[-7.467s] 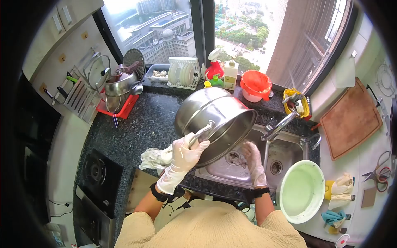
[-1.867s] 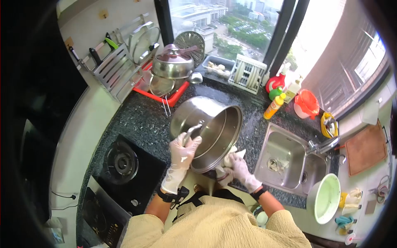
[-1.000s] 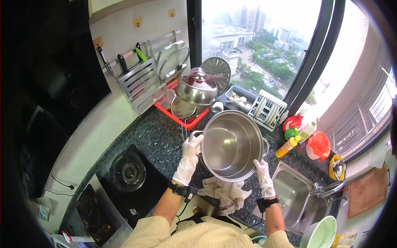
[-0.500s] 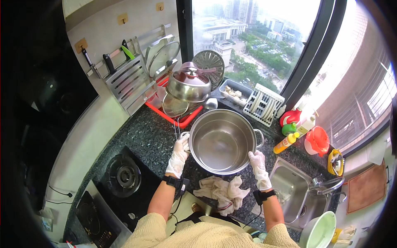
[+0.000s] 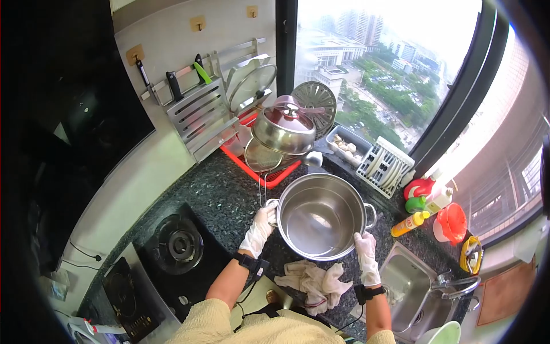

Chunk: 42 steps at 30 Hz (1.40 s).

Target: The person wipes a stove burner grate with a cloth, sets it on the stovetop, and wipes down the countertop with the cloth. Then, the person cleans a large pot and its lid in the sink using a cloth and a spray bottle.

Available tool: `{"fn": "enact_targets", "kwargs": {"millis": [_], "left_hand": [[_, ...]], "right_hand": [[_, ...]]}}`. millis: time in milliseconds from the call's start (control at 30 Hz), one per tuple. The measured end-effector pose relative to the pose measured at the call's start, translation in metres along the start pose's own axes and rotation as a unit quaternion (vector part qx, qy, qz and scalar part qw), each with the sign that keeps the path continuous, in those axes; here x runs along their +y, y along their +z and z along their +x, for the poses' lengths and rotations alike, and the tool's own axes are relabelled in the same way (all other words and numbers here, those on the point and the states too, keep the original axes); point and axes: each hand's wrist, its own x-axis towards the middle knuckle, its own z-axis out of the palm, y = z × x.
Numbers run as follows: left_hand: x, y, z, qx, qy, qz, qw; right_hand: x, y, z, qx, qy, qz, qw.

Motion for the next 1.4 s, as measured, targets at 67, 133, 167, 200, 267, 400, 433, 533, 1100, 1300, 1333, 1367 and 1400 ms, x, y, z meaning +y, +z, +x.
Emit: {"fn": "enact_targets", "kwargs": {"millis": [67, 133, 167, 200, 267, 400, 433, 533, 1100, 1300, 1333, 1367, 1400], "left_hand": [[0.000, 0.001, -0.002, 0.007, 0.001, 0.002, 1.000], [0.000, -0.004, -0.001, -0.003, -0.002, -0.004, 1.000], [0.000, -0.002, -0.002, 0.011, -0.002, 0.008, 1.000], [0.000, -0.001, -0.003, 0.023, 0.010, 0.031, 0.999], [-0.001, 0.003, -0.006, 0.048, 0.033, 0.077, 0.995], [0.012, -0.022, 0.010, 0.226, 0.159, 0.465, 0.841], [0.026, -0.034, 0.023, 0.246, 0.235, 0.504, 0.794], [0.086, 0.001, 0.037, 0.229, 0.309, 0.457, 0.802], [0.166, 0.166, 0.246, 0.158, 0.402, 0.827, 0.358], [0.167, 0.176, 0.311, 0.144, 0.292, 0.880, 0.346], [0.172, 0.178, 0.317, 0.131, 0.252, 0.889, 0.360], [0.177, 0.168, 0.334, 0.118, 0.263, 0.876, 0.386], [0.178, 0.160, 0.344, 0.130, 0.301, 0.870, 0.368]], "right_hand": [[-0.012, -0.006, -0.006, -0.017, 0.019, 0.026, 0.999], [-0.013, -0.007, -0.006, -0.020, 0.036, 0.027, 0.999], [-0.015, -0.007, -0.008, -0.016, 0.038, 0.039, 0.998], [-0.017, -0.007, -0.009, -0.012, 0.040, 0.051, 0.998], [-0.014, -0.007, -0.009, -0.021, 0.045, 0.047, 0.998], [0.015, -0.004, -0.003, -0.069, 0.081, 0.107, 0.989], [0.018, -0.007, -0.004, -0.070, 0.091, 0.160, 0.980], [0.011, -0.022, -0.012, -0.043, 0.075, 0.223, 0.971], [0.108, -0.041, -0.095, 0.059, 0.149, 0.210, 0.965], [0.131, -0.041, -0.127, 0.059, 0.131, 0.135, 0.980], [0.109, -0.052, -0.135, 0.049, 0.129, 0.094, 0.986], [0.086, -0.059, -0.138, 0.045, 0.150, 0.086, 0.984], [0.095, -0.057, -0.140, 0.050, 0.146, 0.081, 0.985]]}}
